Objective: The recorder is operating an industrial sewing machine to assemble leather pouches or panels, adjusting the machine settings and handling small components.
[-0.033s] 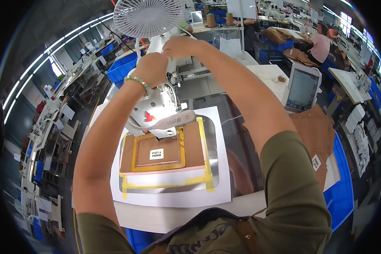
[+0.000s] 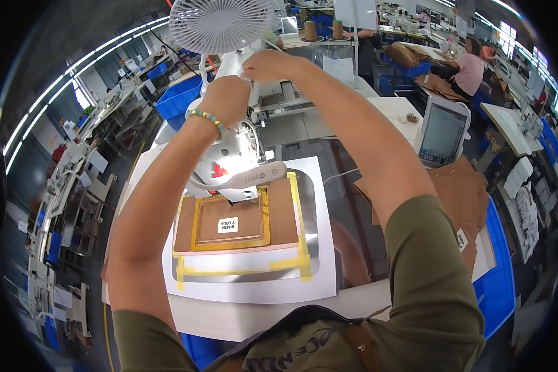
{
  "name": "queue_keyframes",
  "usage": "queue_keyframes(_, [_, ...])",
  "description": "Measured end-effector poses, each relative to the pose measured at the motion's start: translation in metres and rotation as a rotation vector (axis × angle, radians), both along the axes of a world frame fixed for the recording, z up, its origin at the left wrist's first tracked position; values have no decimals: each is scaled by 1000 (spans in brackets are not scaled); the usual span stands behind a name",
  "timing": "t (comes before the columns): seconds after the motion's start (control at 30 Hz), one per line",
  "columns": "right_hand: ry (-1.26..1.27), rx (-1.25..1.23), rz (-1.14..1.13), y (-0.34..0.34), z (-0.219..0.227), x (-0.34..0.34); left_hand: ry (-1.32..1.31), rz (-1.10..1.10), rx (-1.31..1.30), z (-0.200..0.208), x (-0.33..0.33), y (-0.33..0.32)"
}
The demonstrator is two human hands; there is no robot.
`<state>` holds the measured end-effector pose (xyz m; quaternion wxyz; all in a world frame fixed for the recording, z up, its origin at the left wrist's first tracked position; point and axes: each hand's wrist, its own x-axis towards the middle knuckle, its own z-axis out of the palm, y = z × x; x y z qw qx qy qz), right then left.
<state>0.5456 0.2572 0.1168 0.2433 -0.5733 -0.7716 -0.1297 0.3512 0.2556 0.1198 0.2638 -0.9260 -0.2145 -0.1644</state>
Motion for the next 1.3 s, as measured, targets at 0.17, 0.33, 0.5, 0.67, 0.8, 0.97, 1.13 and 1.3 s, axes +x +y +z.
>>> queue_keyframes(0.17, [180, -418, 58, -10, 53, -20, 23, 86, -60, -23, 44, -2])
queue_keyframes(0.33, [-261, -445, -34, 14, 57, -91, 17, 308, 15, -56, 105, 12])
queue_keyframes(0.5, [-88, -173, 94, 43, 45, -83, -582, 139, -251, -51, 93, 15])
queue_keyframes(0.67, [-219, -290, -176, 36, 44, -47, 107, 177, -264, -35, 78, 10])
queue_keyframes(0.8, [-268, -385, -160, 25, 45, -66, -48, 119, -74, -52, 80, 8])
queue_keyframes(0.97, [-128, -187, -268, 25, 51, -91, -114, 85, -178, -54, 87, 12])
queue_keyframes(1.13, [-363, -383, -333, 31, 49, -87, -89, 170, -93, -49, 89, 10])
queue_keyframes(1.3, [-161, -318, -293, 46, 56, -91, -97, 58, -230, -56, 90, 20])
